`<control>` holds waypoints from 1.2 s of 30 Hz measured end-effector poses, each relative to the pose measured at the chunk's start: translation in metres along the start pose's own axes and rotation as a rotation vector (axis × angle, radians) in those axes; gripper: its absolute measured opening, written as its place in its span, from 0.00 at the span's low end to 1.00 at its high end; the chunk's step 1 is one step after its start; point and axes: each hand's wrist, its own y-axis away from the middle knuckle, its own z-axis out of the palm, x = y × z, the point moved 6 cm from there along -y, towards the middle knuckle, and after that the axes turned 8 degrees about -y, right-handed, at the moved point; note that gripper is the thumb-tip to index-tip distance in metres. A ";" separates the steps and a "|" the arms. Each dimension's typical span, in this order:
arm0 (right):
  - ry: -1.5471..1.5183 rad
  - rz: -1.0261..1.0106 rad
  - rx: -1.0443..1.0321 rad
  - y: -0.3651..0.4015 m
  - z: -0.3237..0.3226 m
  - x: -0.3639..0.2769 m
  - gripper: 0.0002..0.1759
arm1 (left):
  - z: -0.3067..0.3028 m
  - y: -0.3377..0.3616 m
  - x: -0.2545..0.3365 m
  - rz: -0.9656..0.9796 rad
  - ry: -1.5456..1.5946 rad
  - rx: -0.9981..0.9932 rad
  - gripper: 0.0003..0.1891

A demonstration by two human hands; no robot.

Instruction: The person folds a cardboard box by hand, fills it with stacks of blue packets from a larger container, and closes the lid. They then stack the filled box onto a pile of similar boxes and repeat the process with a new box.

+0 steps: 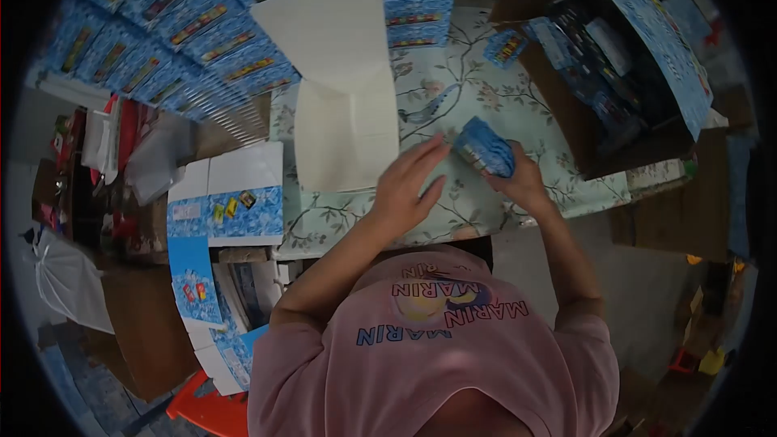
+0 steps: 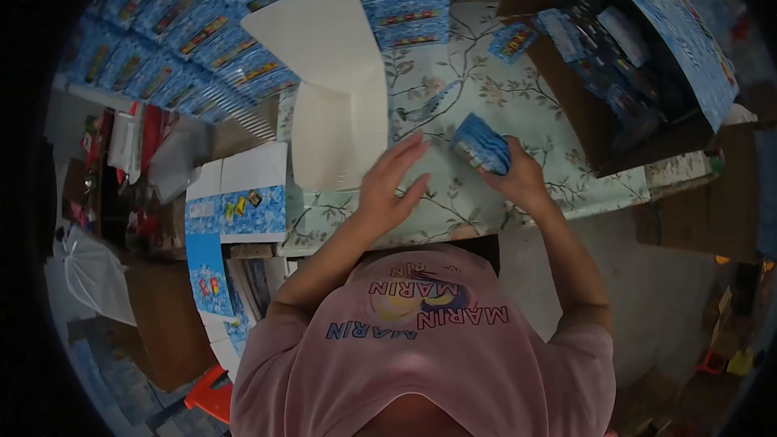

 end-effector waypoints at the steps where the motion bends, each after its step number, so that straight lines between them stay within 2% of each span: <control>1: -0.272 0.179 -0.030 -0.003 0.000 -0.001 0.37 | -0.032 0.011 -0.001 0.116 -0.085 0.175 0.39; 2: -0.277 0.168 -0.052 -0.008 0.002 -0.019 0.37 | -0.061 0.023 -0.016 -0.053 -0.208 0.357 0.37; 3: -0.456 0.052 -0.051 -0.014 0.006 -0.046 0.37 | -0.088 0.038 -0.029 -0.217 -0.327 0.534 0.34; 4: -0.637 -0.061 -0.043 -0.019 0.009 -0.073 0.38 | -0.091 0.052 -0.051 -0.224 -0.340 0.534 0.34; 6: -0.745 -0.094 -0.110 -0.029 0.033 -0.128 0.39 | -0.074 0.094 -0.136 -0.682 0.209 0.579 0.32; 7: -0.614 -0.225 -0.100 -0.040 0.050 -0.145 0.39 | -0.067 0.093 -0.138 -0.770 0.598 0.533 0.30; 8: -0.479 -0.357 -0.088 -0.050 0.067 -0.160 0.39 | -0.069 0.090 -0.132 -0.766 0.594 0.538 0.30; 9: -0.480 -0.365 -0.090 -0.056 0.078 -0.172 0.39 | -0.063 0.091 -0.130 -0.871 0.724 0.590 0.30; 10: -0.271 -0.379 -0.154 -0.061 0.094 -0.185 0.39 | -0.057 0.092 -0.126 -0.975 0.857 0.642 0.31; 11: -0.060 -0.387 -0.217 -0.064 0.108 -0.193 0.38 | -0.060 0.088 -0.115 -1.034 0.748 0.651 0.32; 12: -0.055 -0.392 -0.223 -0.070 0.114 -0.199 0.38 | -0.059 0.090 -0.119 -1.033 0.752 0.660 0.32; 14: 0.254 -0.464 -0.391 -0.071 0.134 -0.205 0.36 | -0.047 0.100 -0.135 -1.034 0.902 0.776 0.32; 18: 0.374 -0.436 -0.497 -0.080 0.158 -0.184 0.36 | -0.052 0.103 -0.149 -0.917 0.963 0.771 0.33; 20: 0.466 -0.448 -0.573 -0.087 0.170 -0.164 0.35 | -0.060 0.100 -0.126 -1.255 1.307 0.734 0.33; 21: 0.468 -0.449 -0.580 -0.088 0.168 -0.160 0.35 | -0.051 0.102 -0.128 -1.258 1.310 0.741 0.33; 23: 0.640 -0.365 -0.779 -0.085 0.169 -0.151 0.39 | -0.053 0.084 -0.123 -0.800 0.849 0.694 0.30; 24: 0.644 -0.364 -0.781 -0.089 0.168 -0.151 0.39 | -0.052 0.085 -0.125 -0.801 0.853 0.697 0.30; 26: 0.304 -0.441 -0.835 -0.096 0.169 -0.160 0.43 | -0.057 0.080 -0.119 -0.739 0.798 0.651 0.29; 27: 0.305 -0.438 -0.836 -0.104 0.173 -0.163 0.43 | -0.055 0.080 -0.121 -0.740 0.801 0.650 0.29; 29: 0.173 -0.206 -0.859 -0.126 0.192 -0.163 0.44 | -0.053 0.083 -0.125 -0.779 0.696 0.653 0.28; 31: 0.200 -0.221 -0.841 -0.137 0.216 -0.155 0.40 | -0.059 0.078 -0.120 -0.793 0.675 0.626 0.28; 33: 0.232 -0.322 -1.090 -0.122 0.233 -0.155 0.38 | -0.061 0.074 -0.120 -0.805 0.657 0.600 0.28; 36: 0.147 -0.284 -1.138 -0.112 0.210 -0.161 0.34 | -0.055 0.076 -0.123 -0.799 0.693 0.628 0.28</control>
